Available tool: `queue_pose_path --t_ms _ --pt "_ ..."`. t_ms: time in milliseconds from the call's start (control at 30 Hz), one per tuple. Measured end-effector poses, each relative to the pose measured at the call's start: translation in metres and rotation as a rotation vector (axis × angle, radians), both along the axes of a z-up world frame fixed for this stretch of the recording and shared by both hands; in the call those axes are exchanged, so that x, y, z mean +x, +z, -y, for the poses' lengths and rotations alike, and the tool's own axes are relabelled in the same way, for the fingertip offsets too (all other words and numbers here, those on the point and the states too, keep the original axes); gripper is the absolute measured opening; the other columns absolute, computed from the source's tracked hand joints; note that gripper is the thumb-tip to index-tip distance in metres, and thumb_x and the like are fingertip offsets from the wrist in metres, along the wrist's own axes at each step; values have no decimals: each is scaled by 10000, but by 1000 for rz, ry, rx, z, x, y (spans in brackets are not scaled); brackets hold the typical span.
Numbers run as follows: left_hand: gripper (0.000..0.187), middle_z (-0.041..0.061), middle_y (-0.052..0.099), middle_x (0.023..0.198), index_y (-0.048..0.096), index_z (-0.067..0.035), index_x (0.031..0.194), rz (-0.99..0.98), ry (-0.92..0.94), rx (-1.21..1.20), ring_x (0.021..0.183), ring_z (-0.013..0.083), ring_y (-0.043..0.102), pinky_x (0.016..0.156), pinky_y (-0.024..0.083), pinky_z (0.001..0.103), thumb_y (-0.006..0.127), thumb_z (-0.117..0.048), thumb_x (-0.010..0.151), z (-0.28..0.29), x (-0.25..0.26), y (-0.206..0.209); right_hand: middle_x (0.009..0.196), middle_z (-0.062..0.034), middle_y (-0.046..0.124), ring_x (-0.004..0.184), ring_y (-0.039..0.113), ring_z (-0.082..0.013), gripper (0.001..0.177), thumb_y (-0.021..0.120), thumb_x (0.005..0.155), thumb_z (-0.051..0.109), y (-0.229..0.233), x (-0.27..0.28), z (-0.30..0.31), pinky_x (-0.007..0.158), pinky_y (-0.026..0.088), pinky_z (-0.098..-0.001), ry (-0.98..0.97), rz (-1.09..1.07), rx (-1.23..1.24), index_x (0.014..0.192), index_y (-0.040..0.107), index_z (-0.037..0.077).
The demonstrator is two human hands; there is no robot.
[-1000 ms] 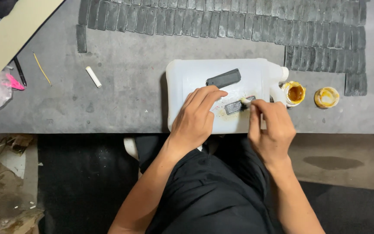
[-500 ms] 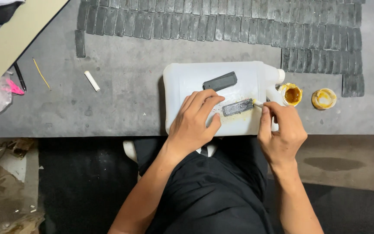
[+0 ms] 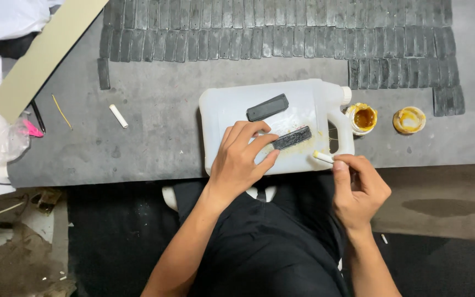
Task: Applying adhesive to small leather strips and arranging them on a work surface
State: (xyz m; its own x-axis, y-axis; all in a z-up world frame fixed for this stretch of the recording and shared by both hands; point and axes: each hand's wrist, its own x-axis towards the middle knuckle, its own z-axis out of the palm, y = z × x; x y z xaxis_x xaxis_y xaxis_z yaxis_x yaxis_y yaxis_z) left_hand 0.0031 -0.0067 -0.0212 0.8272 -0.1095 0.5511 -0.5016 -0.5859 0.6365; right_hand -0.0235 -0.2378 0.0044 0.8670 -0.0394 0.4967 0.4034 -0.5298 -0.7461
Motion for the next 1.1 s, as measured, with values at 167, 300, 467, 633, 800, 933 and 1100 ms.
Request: queue_pose_path --t_ms 167,300,467,633,800,933,1100 --pt "196 34 693 1042 742 -109 1091 -41 -18 -46 931 242 652 891 511 381 769 -165 906 2 1 9 733 -128 645 677 586 -181 85 688 1033 -13 -17 -7 24 657 499 -343 -92 -31 108 1001 746 -67" --pt "241 27 752 880 763 -102 1146 -155 -18 -174 782 205 680 861 517 340 770 -92 905 6 0 13 737 -126 644 701 587 -151 95 673 1056 15 -35 -9 39 662 499 -301 -187 -134 295 1060 728 -63" --pt "231 47 782 850 776 -94 1128 -296 -94 -307 727 190 681 773 548 333 775 -66 899 21 14 42 735 -129 634 695 583 -134 93 647 1051 14 -58 -13 59 659 496 -269 -295 -192 508 1062 704 -58" --pt "216 46 770 837 779 -111 1121 -332 -296 -335 725 187 678 738 564 325 767 -74 909 72 53 76 824 -59 641 746 628 -97 76 623 1043 56 -80 -11 94 682 516 -199 -401 -219 892 1063 672 1" --pt "269 133 761 876 746 -114 1167 -495 -612 -181 781 279 709 792 566 424 699 -29 916 164 112 76 776 -86 569 732 560 -132 139 548 1072 73 -98 -9 143 714 448 -234 -475 -171 1174 1161 625 -1" --pt "279 133 781 854 760 -147 1152 -499 -696 -95 825 353 758 832 573 470 715 -42 898 245 177 16 802 -95 571 766 569 -163 130 546 1078 74 -100 1 177 744 433 -271 -551 -108 1272 1170 615 14" --pt "295 35 808 841 793 -268 1084 -605 -645 129 908 321 779 861 609 444 712 -88 865 329 243 -95 815 -88 572 877 624 -193 138 550 1058 76 -105 26 209 898 538 -331 -624 -54 1378 1166 624 33"
